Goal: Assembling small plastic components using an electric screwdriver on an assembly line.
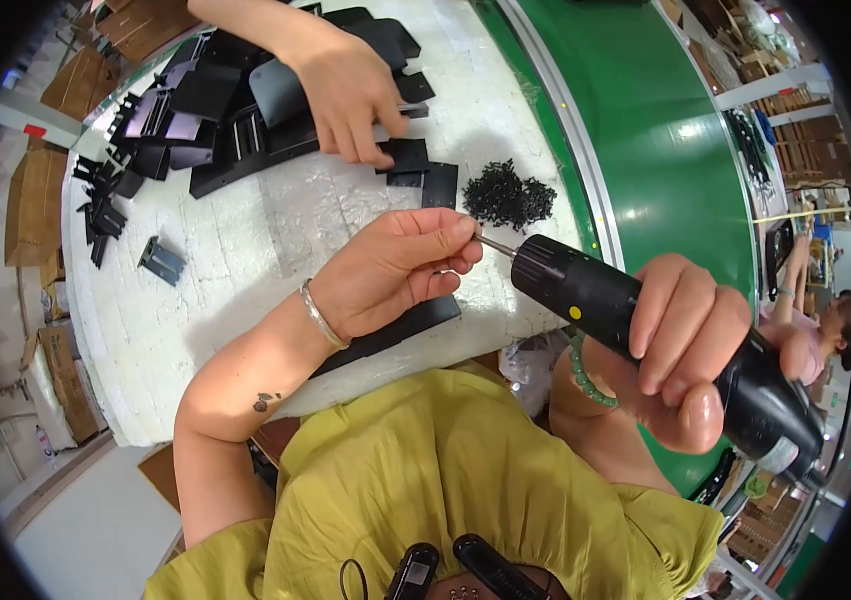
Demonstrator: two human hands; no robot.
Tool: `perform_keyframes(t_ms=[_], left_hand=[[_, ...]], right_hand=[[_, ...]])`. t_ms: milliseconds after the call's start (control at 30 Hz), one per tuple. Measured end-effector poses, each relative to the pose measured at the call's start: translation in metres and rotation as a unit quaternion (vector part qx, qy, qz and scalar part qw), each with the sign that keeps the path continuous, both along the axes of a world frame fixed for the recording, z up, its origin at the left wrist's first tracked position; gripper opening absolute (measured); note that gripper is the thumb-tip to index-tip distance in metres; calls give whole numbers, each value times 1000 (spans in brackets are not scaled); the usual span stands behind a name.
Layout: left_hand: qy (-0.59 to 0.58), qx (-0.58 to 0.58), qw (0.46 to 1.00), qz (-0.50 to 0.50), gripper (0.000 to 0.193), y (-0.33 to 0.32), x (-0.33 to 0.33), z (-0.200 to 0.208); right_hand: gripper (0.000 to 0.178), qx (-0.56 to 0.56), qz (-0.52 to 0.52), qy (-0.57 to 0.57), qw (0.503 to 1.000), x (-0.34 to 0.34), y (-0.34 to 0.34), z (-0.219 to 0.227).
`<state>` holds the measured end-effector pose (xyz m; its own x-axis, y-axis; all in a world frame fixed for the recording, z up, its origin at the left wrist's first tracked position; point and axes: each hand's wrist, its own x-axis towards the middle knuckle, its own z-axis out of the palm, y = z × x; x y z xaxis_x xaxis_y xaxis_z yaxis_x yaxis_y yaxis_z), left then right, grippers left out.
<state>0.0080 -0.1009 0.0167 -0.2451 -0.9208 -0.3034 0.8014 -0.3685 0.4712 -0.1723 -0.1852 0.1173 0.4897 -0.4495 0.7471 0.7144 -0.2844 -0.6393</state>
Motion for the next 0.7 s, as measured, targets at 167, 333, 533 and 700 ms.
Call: perform_keyframes(t_ms=[167, 333, 533, 700], left_hand=[[-495, -98, 846, 174, 75, 31, 26, -5], [-779, -79, 618, 72, 84, 77, 36, -4], [-781, -79, 616, 57, 53, 82, 15, -23], [-770, -77, 631, 51, 50, 81, 14, -27]], right_hand=[[46, -25, -6, 36, 999, 19, 9, -6], [48, 32, 127, 69, 989, 38, 19, -25], [48, 65, 115, 115, 985, 62, 38, -40], [47, 60, 98, 167, 979, 69, 47, -38]])
